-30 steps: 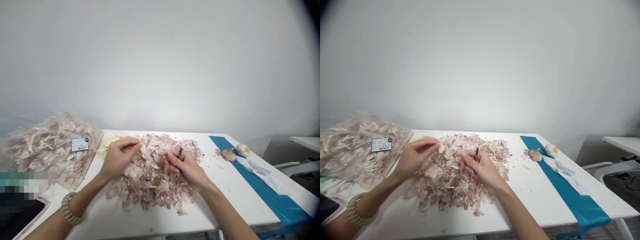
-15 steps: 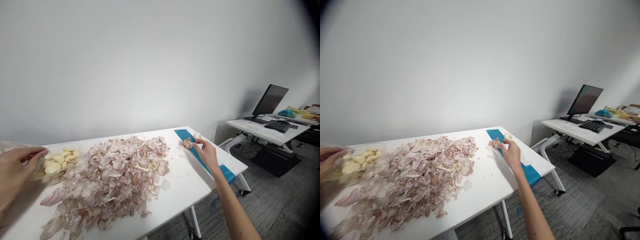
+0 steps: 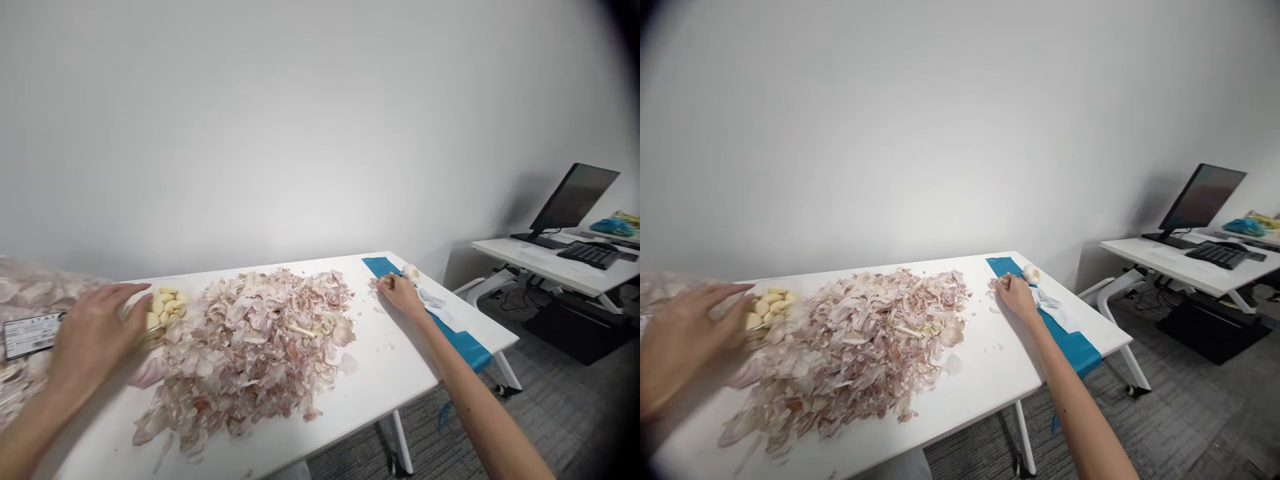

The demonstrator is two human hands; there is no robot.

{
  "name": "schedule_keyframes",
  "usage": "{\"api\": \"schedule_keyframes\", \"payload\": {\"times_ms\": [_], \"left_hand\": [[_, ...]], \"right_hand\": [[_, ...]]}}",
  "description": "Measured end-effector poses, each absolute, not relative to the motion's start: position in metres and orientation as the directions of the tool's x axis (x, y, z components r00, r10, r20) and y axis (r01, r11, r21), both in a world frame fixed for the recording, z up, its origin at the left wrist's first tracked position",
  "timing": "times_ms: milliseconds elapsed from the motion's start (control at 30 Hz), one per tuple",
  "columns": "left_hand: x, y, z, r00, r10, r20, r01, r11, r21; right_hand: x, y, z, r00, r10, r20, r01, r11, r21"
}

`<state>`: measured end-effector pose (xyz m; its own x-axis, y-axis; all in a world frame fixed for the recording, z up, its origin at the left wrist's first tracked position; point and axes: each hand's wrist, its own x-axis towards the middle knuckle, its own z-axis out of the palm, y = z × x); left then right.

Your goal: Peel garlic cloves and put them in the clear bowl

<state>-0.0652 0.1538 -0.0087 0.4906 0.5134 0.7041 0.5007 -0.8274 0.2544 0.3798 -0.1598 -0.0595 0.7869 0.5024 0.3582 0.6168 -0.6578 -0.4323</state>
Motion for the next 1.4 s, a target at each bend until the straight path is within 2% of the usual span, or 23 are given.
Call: {"api": "schedule_keyframes", "payload": {"times_ms": [67,200,267,367,433,500,600,700,800,867,933,1000,1133,1267,1400], "left_hand": [[-0.053,0.131,-0.004,0.479,0.417,0.773,0.494,-0.855,0.155],[-0.034,0.097,-0.007,0.535,0.192,0.823,0.252,-0.966,0.061],[-0.028,0.085,-0.011,0.566,0.054,0.822,0.107,-0.994,-0.008],[-0.019,0.067,-0.012,0.582,-0.075,0.81,-0.063,-0.997,-0.047],[-0.012,0.054,-0.007,0.599,-0.093,0.796,-0.134,-0.991,-0.016],[-0.004,0.039,-0.001,0.654,-0.102,0.75,-0.198,-0.98,0.039],[0.005,0.021,0.006,0.666,-0.032,0.745,-0.217,-0.964,0.152],[0.007,0.013,0.007,0.598,0.142,0.789,-0.198,-0.928,0.317],[0.003,0.013,0.004,0.591,0.299,0.749,-0.158,-0.868,0.471],[-0.001,0.016,0.001,0.611,0.397,0.685,-0.108,-0.816,0.569],[-0.004,0.018,-0.001,0.621,0.468,0.628,-0.066,-0.768,0.637],[-0.006,0.02,-0.001,0.622,0.5,0.603,-0.047,-0.745,0.665],[-0.008,0.02,0.002,0.591,0.505,0.63,-0.031,-0.766,0.643],[-0.009,0.018,0.004,0.553,0.514,0.656,-0.031,-0.774,0.632],[-0.006,0.019,0.0,0.571,0.539,0.619,-0.086,-0.711,0.698]], "right_hand": [[0.37,-0.157,-0.052,0.783,0.474,0.402,0.62,-0.639,-0.455],[0.332,-0.146,-0.027,0.756,0.459,0.468,0.655,-0.542,-0.527],[0.3,-0.139,-0.015,0.718,0.529,0.452,0.689,-0.446,-0.572],[0.242,-0.128,0.001,0.591,0.709,0.385,0.724,-0.255,-0.642],[0.204,-0.122,0.01,0.486,0.802,0.347,0.721,-0.144,-0.678],[0.173,-0.115,0.016,0.355,0.879,0.318,0.638,0.02,-0.77],[0.143,-0.105,0.022,0.352,0.862,0.365,0.566,0.115,-0.817],[0.128,-0.096,0.023,0.386,0.851,0.356,0.568,0.084,-0.819],[0.129,-0.096,0.02,0.347,0.879,0.326,0.524,0.106,-0.845],[0.145,-0.102,0.015,0.386,0.877,0.287,0.486,0.071,-0.871],[0.175,-0.112,0.005,0.487,0.808,0.331,0.609,-0.043,-0.792],[0.214,-0.124,-0.01,0.549,0.72,0.424,0.776,-0.252,-0.578],[0.284,-0.148,-0.04,0.638,0.656,0.403,0.754,-0.427,-0.499],[0.3,-0.152,-0.049,0.644,0.636,0.426,0.758,-0.454,-0.468],[0.259,-0.122,-0.022,0.569,0.651,0.502,0.807,-0.328,-0.49]]}}
